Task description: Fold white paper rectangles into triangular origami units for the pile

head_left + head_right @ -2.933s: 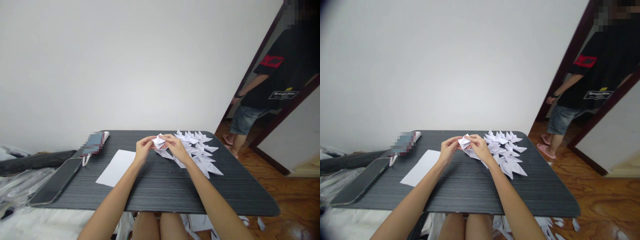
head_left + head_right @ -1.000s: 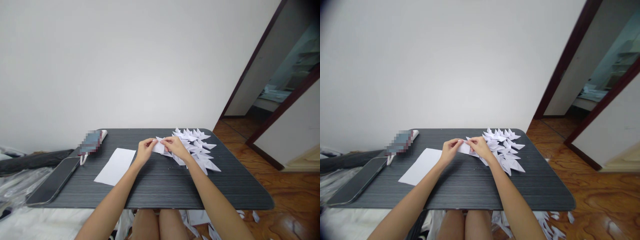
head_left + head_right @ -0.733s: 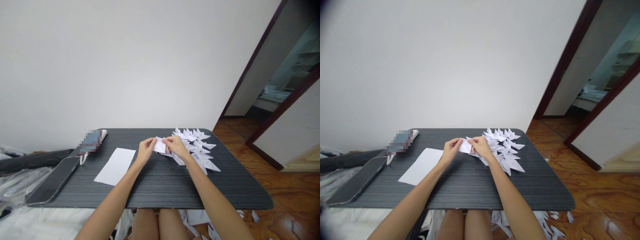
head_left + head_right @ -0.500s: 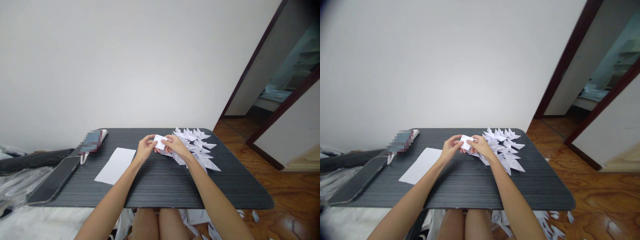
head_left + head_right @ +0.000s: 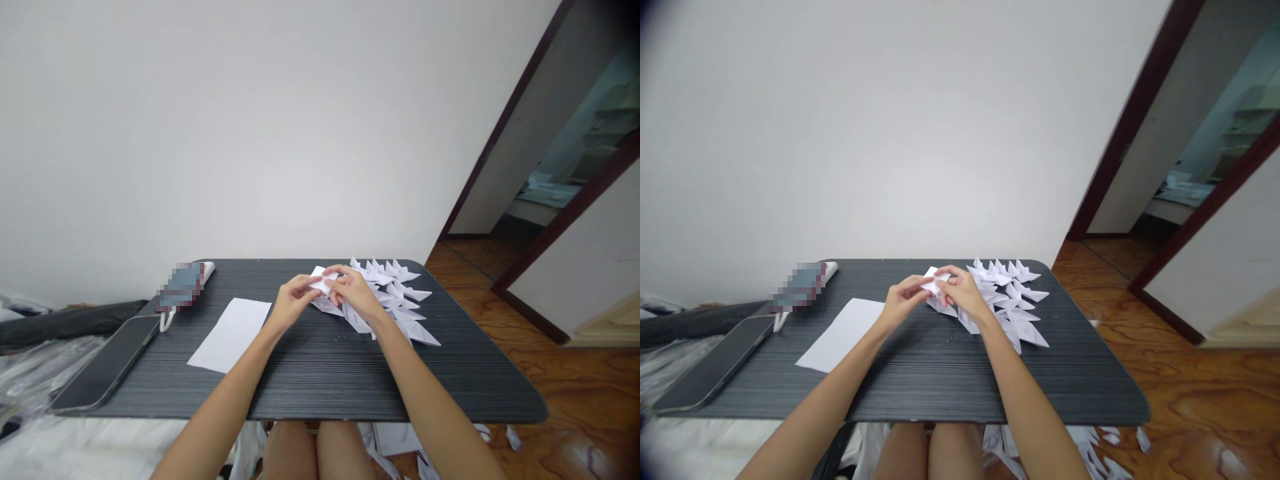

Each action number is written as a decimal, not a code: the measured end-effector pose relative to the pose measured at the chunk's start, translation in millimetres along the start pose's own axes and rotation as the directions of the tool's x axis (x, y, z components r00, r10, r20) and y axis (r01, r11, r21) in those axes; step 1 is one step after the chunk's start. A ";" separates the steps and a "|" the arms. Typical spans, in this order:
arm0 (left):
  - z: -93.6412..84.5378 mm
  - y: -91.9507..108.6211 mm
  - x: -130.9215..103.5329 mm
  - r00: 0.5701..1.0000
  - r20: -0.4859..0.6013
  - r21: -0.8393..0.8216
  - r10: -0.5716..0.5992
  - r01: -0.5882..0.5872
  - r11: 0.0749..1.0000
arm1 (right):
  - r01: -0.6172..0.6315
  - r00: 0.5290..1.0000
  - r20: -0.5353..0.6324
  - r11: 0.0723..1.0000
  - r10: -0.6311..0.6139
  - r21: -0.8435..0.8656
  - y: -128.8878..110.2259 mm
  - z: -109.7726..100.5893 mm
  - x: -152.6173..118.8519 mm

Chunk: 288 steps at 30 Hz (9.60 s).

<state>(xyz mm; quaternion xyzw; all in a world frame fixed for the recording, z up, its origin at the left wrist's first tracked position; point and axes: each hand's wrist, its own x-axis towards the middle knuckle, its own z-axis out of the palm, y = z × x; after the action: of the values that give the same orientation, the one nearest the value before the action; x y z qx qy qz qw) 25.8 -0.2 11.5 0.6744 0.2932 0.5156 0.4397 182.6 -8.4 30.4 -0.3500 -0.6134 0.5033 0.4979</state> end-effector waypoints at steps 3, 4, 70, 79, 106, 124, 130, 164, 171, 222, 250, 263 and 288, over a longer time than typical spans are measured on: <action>-3.1 2.5 0.8 1.000 0.002 -0.005 0.017 -0.017 1.000 | 0.012 0.997 0.070 0.999 -0.009 -0.041 -5.2 -2.5 -0.9; -4.1 3.1 0.9 1.000 -0.005 -0.005 0.021 -0.021 1.000 | 0.017 0.995 0.098 0.999 -0.012 -0.051 -7.0 -3.2 -1.5; 0.0 3.4 -2.8 0.998 0.045 -0.066 -0.049 0.052 0.996 | 0.013 0.996 0.094 1.000 -0.013 0.000 1.0 -5.2 -0.5; -10.9 13.8 -5.5 0.957 0.215 0.428 0.195 -0.272 0.862 | -0.048 0.995 0.097 0.986 0.032 0.162 3.1 -15.8 1.5; -6.2 13.4 -3.6 0.975 0.023 -0.442 -0.223 0.210 0.872 | -0.045 0.991 0.136 0.949 0.003 0.312 -0.8 -5.3 -2.5; -9.1 -2.0 -4.0 0.996 0.039 0.019 -0.074 0.073 0.997 | 0.056 0.998 0.038 0.998 -0.055 -0.034 8.9 -8.3 1.1; -6.1 1.9 -6.9 0.984 0.115 0.001 -0.135 0.136 0.991 | 0.044 0.996 0.072 0.999 -0.044 -0.007 6.3 -6.2 -0.5; 3.1 3.3 -9.6 0.960 0.201 0.134 -0.197 0.172 0.976 | -0.017 1.000 -0.010 0.998 0.017 -0.053 12.0 2.8 2.2; -6.5 -0.1 -11.0 0.944 0.257 0.236 -0.206 0.146 0.961 | -0.037 0.996 -0.087 0.996 0.030 -0.082 15.4 -1.3 3.4; -1.4 -4.3 -0.7 0.941 -0.142 -0.365 -0.306 0.238 0.900 | 0.346 0.912 -0.036 0.815 -0.408 -0.465 21.2 13.2 2.6; 6.1 -2.3 -6.9 0.949 0.233 0.037 -0.211 0.208 0.977 | 0.100 0.964 -0.224 0.974 -0.146 -0.205 26.7 15.4 5.0; 0.8 -1.9 -11.3 0.983 0.023 0.618 0.182 -0.158 0.771 | 0.134 0.985 -0.055 0.926 -0.163 -0.353 19.5 17.4 0.5; 2.5 0.9 -9.5 0.963 -0.206 0.461 0.172 -0.060 0.885 | 0.049 0.983 -0.173 0.997 -0.060 -0.063 15.3 22.6 1.4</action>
<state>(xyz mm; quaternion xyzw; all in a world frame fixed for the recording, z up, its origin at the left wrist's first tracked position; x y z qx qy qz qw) 25.3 -9.4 8.0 0.7066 0.4147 0.5370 0.2007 159.4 -9.4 16.1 -0.3904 -0.5911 0.4386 0.5530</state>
